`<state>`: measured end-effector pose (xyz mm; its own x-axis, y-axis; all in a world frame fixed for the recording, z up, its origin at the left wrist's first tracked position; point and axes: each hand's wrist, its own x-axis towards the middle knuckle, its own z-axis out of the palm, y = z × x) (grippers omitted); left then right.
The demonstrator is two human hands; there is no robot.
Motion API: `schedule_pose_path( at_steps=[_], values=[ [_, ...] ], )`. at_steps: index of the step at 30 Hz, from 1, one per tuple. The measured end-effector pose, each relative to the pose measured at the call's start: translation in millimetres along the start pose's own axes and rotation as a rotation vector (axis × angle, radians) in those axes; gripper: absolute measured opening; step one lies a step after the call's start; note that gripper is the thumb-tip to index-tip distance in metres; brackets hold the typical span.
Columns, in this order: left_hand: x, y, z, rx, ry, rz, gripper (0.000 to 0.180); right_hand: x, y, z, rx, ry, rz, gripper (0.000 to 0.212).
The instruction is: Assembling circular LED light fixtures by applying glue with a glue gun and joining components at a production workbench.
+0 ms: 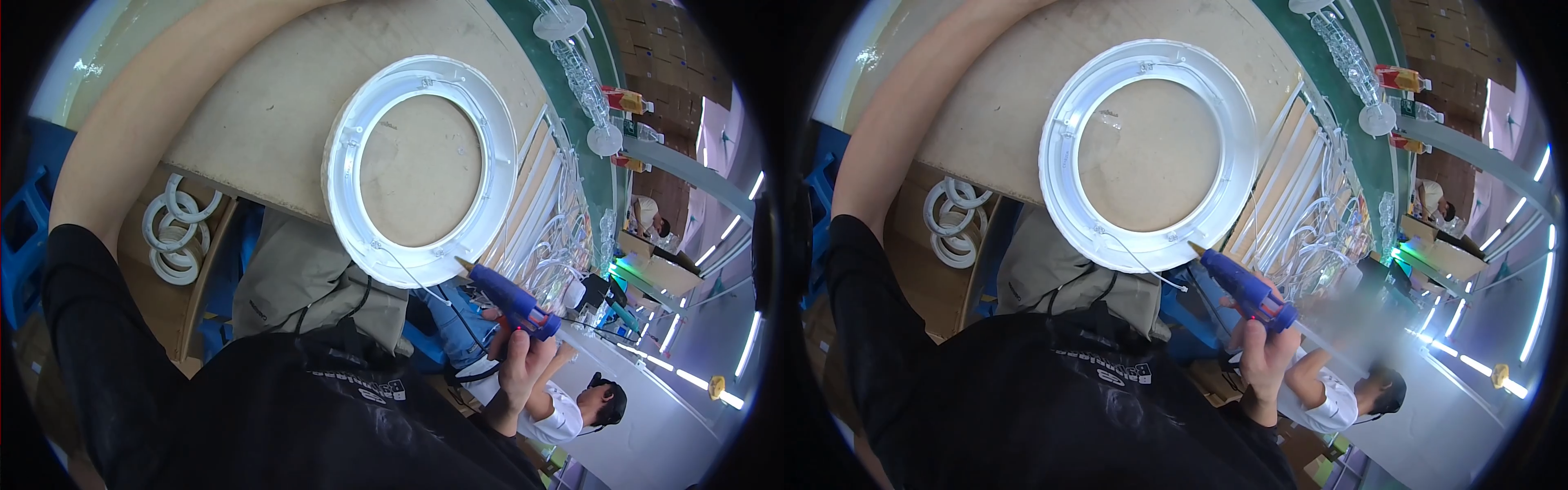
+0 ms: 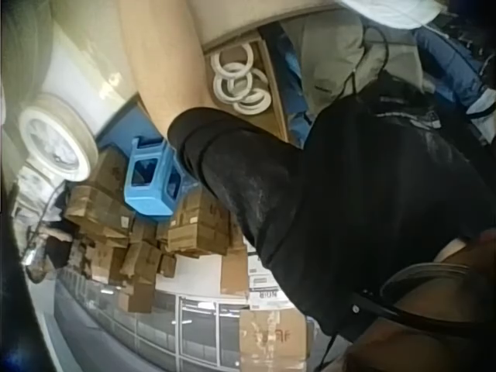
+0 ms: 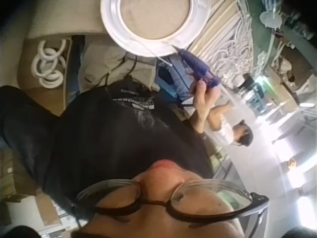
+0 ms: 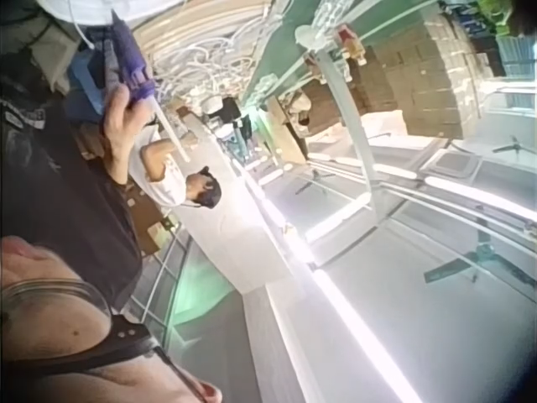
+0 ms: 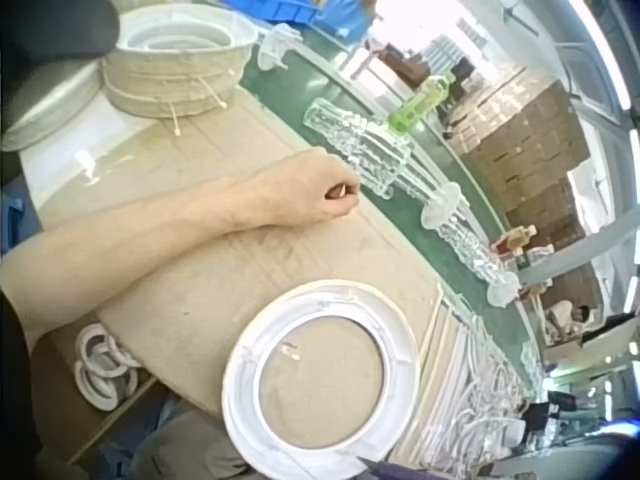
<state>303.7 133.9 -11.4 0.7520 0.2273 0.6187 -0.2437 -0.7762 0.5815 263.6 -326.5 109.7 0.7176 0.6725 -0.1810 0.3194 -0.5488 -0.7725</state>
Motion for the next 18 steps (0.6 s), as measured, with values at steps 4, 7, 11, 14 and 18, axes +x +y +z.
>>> schedule_pose_path(
  at_steps=[4, 7, 11, 14, 18],
  values=[
    [1, 1, 5, -0.013, -0.01, -0.021, 0.021, 13, 12, -5, -0.029, 0.135, -0.066, 0.044],
    [2, 4, 2, 0.017, -0.038, -0.055, 0.02, 32, 19, -7, -0.033, 0.171, -0.1, 0.044],
    [-1, 8, 1, -0.018, -0.031, -0.076, 0.019, 53, 21, -8, -0.035, 0.163, -0.102, 0.039],
    [-5, 8, -1, -0.029, -0.026, -0.117, 0.018, 61, 22, -5, -0.015, 0.16, -0.064, 0.036],
    [-4, 7, 0, -0.015, -0.033, -0.105, 0.018, 65, 23, -7, -0.006, 0.137, -0.034, 0.035]
  ],
)
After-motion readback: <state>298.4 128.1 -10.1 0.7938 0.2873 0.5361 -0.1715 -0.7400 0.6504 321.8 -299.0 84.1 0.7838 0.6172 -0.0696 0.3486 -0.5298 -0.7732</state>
